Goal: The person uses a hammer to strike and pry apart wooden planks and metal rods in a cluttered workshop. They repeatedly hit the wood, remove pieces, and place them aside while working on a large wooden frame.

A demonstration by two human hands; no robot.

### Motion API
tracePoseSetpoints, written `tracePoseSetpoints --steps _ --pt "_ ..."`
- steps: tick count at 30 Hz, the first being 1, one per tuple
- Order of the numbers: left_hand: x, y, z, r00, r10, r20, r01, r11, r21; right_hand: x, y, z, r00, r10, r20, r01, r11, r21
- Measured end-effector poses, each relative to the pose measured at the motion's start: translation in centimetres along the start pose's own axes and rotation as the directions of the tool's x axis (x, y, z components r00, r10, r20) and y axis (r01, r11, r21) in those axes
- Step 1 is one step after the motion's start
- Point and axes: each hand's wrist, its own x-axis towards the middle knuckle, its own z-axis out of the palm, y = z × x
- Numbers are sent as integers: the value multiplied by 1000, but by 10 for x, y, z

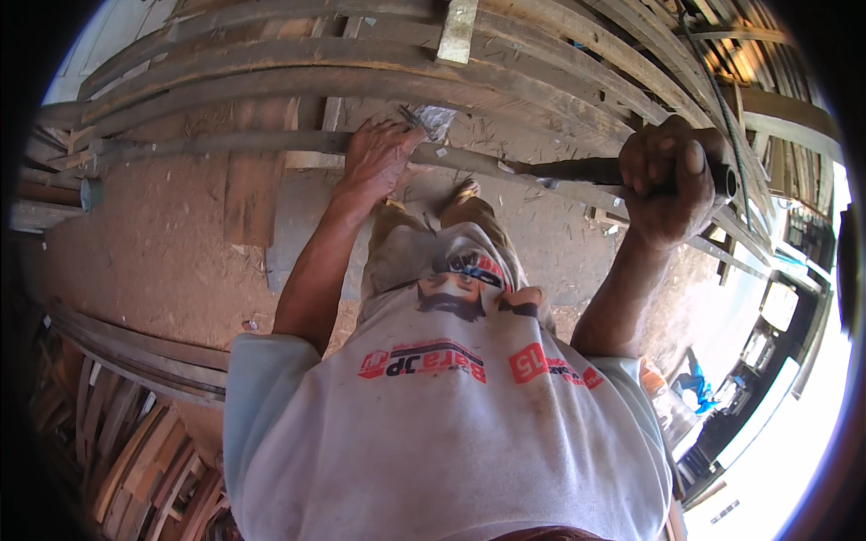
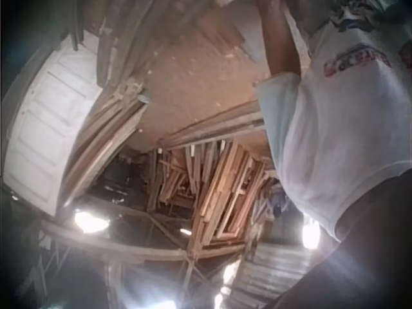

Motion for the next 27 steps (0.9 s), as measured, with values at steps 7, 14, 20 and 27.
tracePoseSetpoints --steps 7,14,20,27 --pt "1 -1 1 998 12 -69 -16 999 -51 -2 -4 0 992 54 -111 -60 997 -46" --pt "-1 4 10 997 55 -55 -54 998 14 -16 -9 27 998 -69 8 68 941 -332" --pt "7 7 9 994 56 -97 -58 998 -16 -6 -14 -10 997 0 -75 -7 996 -92" --pt "6 3 11 996 56 -75 -54 998 20 -5 -25 -37 981 113 -155 -94 987 129"
